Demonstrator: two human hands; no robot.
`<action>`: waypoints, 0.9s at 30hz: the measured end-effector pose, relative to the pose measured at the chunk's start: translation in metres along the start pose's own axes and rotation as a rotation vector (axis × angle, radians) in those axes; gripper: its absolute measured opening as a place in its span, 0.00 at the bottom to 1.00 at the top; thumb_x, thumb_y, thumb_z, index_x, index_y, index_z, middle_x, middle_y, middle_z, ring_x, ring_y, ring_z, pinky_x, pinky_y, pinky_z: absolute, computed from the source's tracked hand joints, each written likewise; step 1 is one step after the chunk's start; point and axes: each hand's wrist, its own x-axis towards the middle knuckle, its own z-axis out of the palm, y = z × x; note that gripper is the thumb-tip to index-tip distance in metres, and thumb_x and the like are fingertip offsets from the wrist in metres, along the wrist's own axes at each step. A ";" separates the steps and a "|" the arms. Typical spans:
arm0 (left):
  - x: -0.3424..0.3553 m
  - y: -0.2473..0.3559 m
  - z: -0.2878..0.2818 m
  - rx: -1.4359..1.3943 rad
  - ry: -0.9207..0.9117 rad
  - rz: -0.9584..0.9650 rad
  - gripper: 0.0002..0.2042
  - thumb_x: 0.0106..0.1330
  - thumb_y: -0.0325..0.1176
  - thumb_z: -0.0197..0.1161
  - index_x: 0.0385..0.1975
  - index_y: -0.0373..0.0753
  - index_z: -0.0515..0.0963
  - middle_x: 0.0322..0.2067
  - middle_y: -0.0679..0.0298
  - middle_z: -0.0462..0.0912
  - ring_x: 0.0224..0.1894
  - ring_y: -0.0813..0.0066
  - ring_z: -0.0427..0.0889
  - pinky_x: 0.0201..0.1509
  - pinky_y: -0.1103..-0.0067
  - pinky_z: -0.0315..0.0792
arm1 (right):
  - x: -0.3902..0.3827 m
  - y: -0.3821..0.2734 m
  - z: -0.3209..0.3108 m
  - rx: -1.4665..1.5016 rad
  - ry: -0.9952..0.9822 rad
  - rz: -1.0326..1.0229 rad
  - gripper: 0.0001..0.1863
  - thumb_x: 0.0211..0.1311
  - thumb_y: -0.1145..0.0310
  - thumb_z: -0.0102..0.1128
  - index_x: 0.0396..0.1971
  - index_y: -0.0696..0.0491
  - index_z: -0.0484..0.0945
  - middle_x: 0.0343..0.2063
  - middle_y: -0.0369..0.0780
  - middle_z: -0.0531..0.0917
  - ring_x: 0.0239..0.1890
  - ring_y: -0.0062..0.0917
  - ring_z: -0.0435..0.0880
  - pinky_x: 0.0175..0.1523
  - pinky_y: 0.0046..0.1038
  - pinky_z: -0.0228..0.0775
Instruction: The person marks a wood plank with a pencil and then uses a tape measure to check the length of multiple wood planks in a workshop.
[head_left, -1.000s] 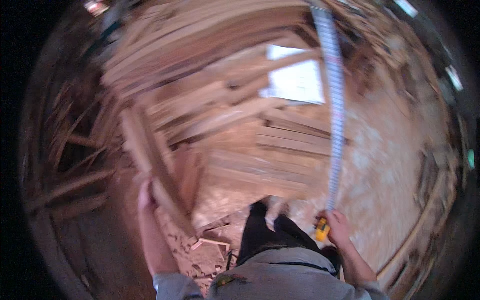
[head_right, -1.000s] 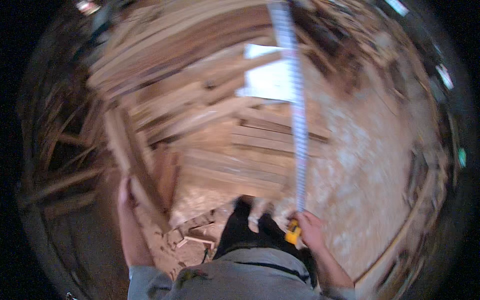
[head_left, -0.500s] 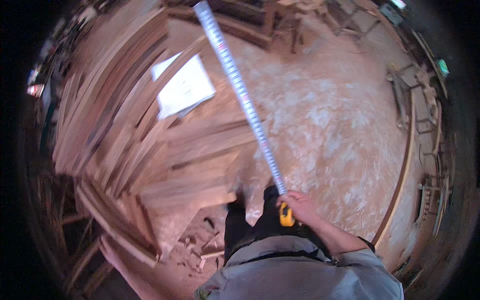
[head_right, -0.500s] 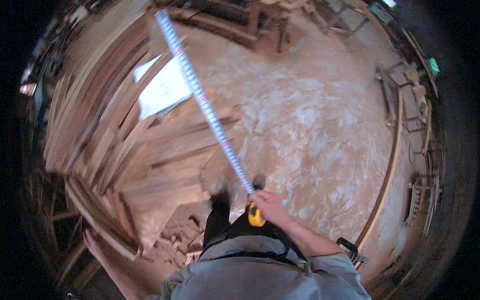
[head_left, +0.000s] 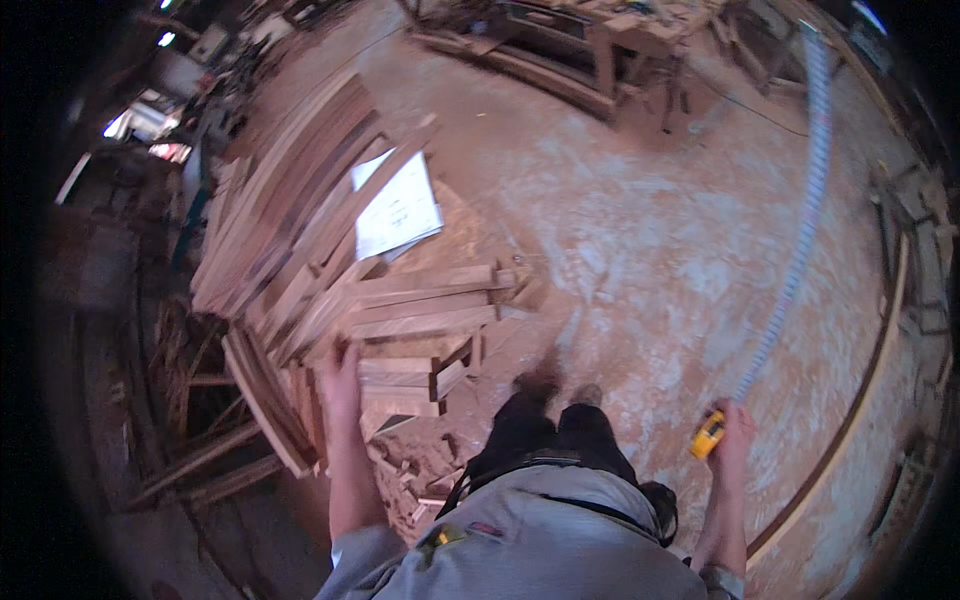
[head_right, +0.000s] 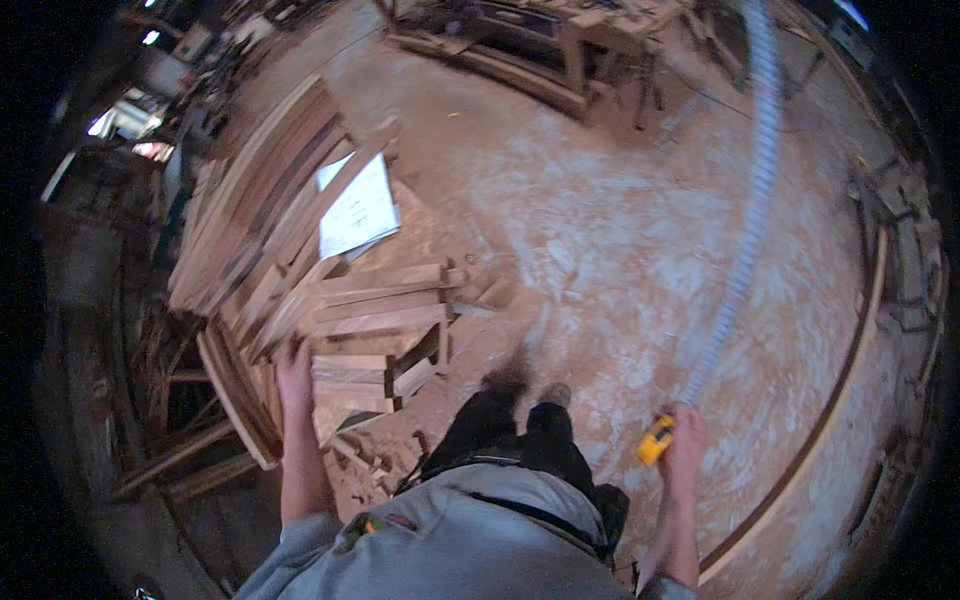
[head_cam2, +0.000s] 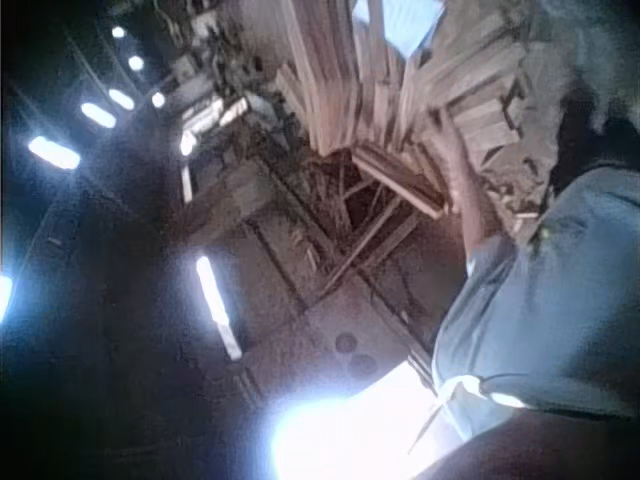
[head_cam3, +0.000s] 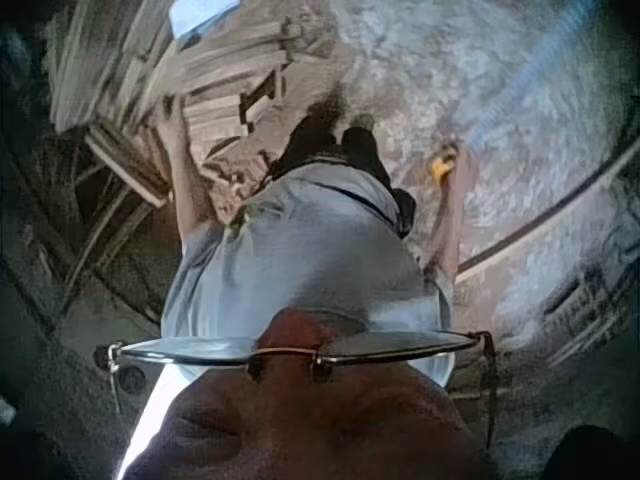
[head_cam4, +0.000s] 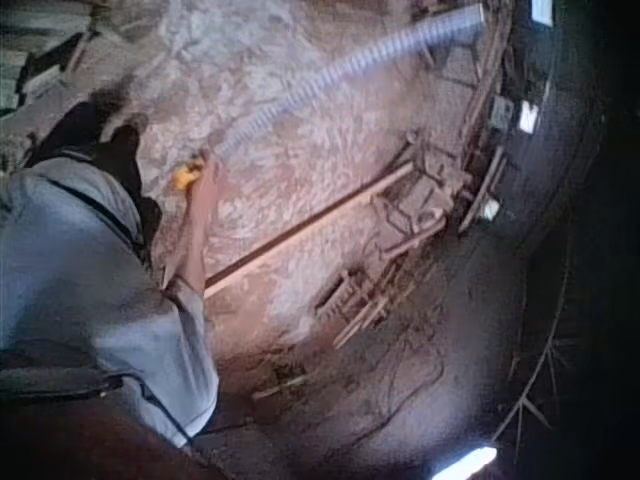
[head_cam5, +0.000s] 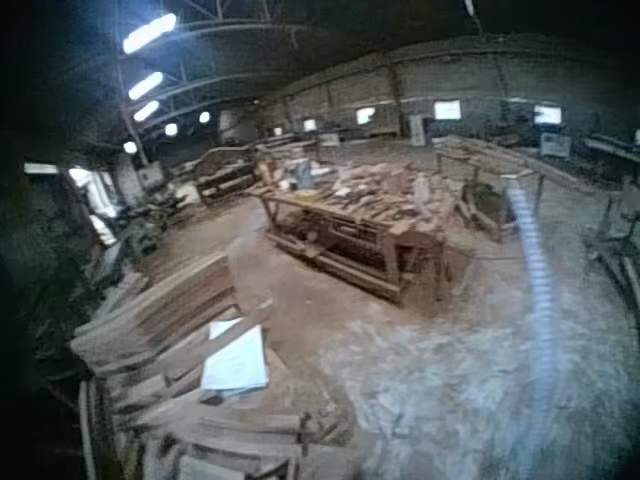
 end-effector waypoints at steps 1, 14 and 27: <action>0.002 0.018 0.020 0.056 -0.042 0.053 0.23 0.71 0.34 0.58 0.62 0.29 0.67 0.57 0.52 0.75 0.59 0.67 0.74 0.62 0.75 0.67 | 0.003 -0.003 -0.012 0.028 0.037 0.017 0.12 0.70 0.62 0.52 0.32 0.55 0.74 0.22 0.38 0.78 0.21 0.24 0.78 0.23 0.27 0.74; 0.063 -0.006 0.150 0.075 0.023 -0.150 0.31 0.67 0.46 0.61 0.63 0.32 0.67 0.61 0.48 0.72 0.63 0.58 0.70 0.67 0.69 0.62 | 0.044 -0.029 -0.024 -0.076 0.070 -0.015 0.13 0.71 0.61 0.53 0.32 0.56 0.76 0.24 0.39 0.79 0.22 0.24 0.79 0.27 0.28 0.77; 0.199 0.063 0.224 0.101 0.163 0.006 0.32 0.68 0.37 0.59 0.67 0.28 0.59 0.65 0.43 0.65 0.65 0.53 0.68 0.69 0.69 0.61 | 0.161 -0.134 0.021 -0.282 -0.011 -0.005 0.12 0.69 0.65 0.54 0.31 0.57 0.81 0.28 0.37 0.82 0.32 0.20 0.80 0.39 0.24 0.72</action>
